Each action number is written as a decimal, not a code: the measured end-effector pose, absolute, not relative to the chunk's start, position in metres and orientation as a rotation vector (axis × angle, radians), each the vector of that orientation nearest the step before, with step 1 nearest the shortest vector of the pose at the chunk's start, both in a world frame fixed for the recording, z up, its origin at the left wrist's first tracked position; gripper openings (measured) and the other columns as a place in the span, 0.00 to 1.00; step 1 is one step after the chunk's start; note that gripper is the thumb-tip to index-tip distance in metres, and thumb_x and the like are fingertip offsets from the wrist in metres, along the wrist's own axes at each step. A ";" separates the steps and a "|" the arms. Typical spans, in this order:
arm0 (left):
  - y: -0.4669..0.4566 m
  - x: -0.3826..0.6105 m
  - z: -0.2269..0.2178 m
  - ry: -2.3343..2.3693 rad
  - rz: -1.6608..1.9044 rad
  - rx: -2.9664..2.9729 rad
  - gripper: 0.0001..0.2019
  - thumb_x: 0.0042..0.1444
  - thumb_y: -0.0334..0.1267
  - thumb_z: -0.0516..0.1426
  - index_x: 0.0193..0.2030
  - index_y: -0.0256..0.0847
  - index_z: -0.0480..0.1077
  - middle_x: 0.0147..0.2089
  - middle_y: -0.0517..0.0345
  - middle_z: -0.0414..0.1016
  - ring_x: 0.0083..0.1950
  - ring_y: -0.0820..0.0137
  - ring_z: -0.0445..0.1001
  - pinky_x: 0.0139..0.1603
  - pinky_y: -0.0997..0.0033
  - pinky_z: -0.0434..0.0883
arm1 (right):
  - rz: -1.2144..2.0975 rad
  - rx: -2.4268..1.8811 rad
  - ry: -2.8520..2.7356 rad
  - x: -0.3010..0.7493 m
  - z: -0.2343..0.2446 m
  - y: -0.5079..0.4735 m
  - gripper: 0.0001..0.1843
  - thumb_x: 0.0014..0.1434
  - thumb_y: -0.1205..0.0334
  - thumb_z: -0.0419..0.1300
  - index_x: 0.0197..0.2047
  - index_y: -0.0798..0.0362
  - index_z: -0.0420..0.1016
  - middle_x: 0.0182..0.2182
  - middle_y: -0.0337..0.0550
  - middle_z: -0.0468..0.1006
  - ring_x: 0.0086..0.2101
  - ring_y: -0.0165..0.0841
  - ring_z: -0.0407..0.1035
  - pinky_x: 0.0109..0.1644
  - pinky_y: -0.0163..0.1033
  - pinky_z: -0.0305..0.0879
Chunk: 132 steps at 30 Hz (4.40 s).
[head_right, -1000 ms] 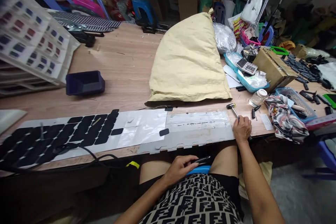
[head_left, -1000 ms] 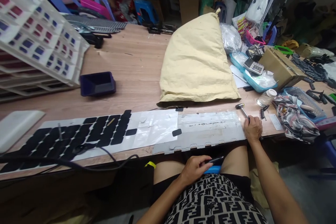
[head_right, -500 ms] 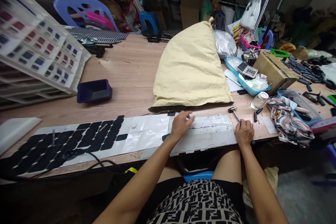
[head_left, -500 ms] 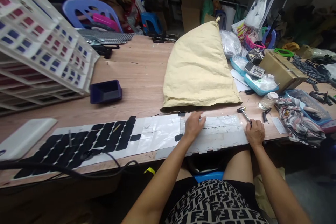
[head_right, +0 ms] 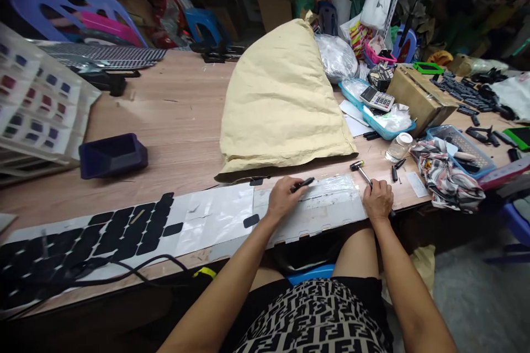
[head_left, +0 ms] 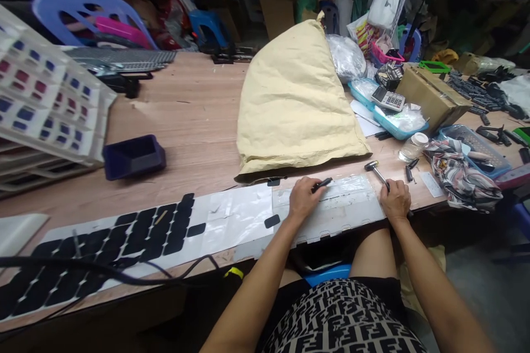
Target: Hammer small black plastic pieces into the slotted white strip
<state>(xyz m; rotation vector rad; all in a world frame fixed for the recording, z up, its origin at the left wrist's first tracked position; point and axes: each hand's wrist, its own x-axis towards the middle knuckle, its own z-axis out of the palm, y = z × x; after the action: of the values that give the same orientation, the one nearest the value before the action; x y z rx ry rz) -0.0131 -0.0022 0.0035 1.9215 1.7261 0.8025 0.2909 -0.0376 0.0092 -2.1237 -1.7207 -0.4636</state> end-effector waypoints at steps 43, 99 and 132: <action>-0.016 0.014 0.003 1.623 0.771 1.923 0.09 0.60 0.42 0.62 0.46 0.47 0.80 0.43 0.55 0.75 0.50 0.60 0.71 0.52 0.59 0.64 | -0.330 -1.928 -1.829 0.292 0.022 -0.040 0.15 0.67 0.59 0.54 0.46 0.53 0.81 0.36 0.49 0.76 0.39 0.39 0.65 0.45 0.41 0.61; -0.017 0.008 -0.006 1.650 0.762 1.979 0.08 0.63 0.40 0.60 0.47 0.47 0.77 0.45 0.59 0.75 0.48 0.67 0.76 0.44 0.70 0.69 | -0.265 -2.052 -1.764 0.293 0.012 -0.039 0.15 0.67 0.61 0.54 0.49 0.53 0.80 0.39 0.50 0.75 0.41 0.40 0.64 0.44 0.42 0.59; -0.008 0.007 -0.003 1.588 0.772 1.884 0.08 0.60 0.40 0.62 0.46 0.49 0.79 0.40 0.60 0.74 0.45 0.68 0.74 0.41 0.69 0.66 | 0.093 -1.677 -1.884 0.237 0.025 -0.069 0.16 0.69 0.56 0.53 0.50 0.51 0.80 0.38 0.47 0.79 0.40 0.38 0.71 0.47 0.40 0.67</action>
<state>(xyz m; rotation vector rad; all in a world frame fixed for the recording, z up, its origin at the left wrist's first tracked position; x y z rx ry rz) 0.0071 -0.0080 -0.0034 1.8837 1.5879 0.7717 0.2369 -0.0687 0.0250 -1.6768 -1.8843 0.0933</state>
